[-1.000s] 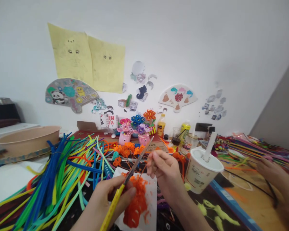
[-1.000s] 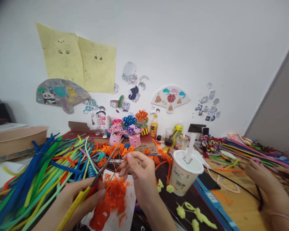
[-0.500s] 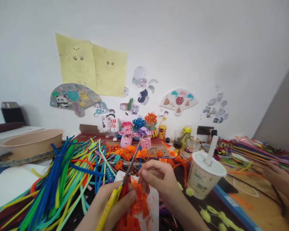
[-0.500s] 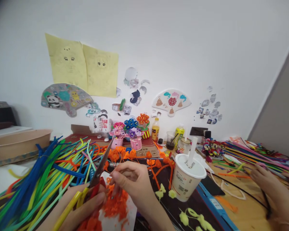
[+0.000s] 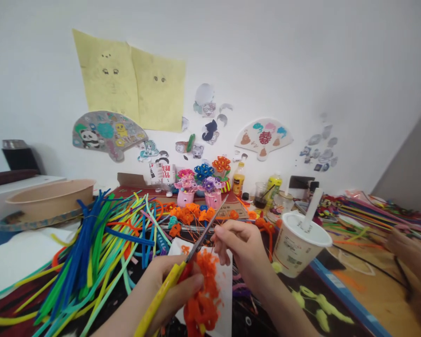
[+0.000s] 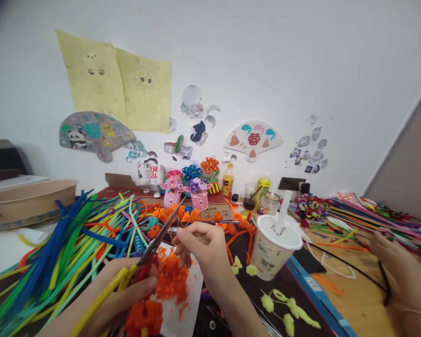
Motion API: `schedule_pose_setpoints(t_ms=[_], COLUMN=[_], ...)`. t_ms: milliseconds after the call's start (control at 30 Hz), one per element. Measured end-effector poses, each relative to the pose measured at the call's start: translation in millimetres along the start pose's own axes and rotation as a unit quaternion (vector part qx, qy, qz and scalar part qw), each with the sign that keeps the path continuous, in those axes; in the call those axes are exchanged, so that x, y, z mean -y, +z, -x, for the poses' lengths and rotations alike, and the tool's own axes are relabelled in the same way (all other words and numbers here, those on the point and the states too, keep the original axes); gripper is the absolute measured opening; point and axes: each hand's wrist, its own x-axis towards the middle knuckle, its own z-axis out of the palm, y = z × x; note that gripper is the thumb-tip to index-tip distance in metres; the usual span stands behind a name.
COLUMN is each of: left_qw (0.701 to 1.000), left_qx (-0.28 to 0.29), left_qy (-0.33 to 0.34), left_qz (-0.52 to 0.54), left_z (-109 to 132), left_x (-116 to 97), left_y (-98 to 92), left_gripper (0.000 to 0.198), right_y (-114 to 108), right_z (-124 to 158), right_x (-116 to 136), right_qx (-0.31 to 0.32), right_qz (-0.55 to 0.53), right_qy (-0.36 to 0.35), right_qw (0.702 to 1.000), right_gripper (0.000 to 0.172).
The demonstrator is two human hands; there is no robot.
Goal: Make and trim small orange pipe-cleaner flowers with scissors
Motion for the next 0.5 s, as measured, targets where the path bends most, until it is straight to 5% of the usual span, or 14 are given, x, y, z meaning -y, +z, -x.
schedule_pose_setpoints(t_ms=[267, 500], left_qw=[1.0, 0.999], left_qx=[0.002, 0.012], left_qy=[0.005, -0.005], left_qz=[0.005, 0.037], left_z=[-1.2, 3.3], left_x=[4.9, 1.1], left_y=[2.8, 0.4], left_gripper=[0.037, 0.031], right_y=[-0.2, -1.1], right_z=[1.6, 0.1], right_x=[4.1, 5.2], right_qx=[-0.035, 0.045], right_qz=[0.003, 0.013], right_qy=[-0.011, 0.03], right_qw=[0.999, 0.998], right_gripper=[0.028, 0.027])
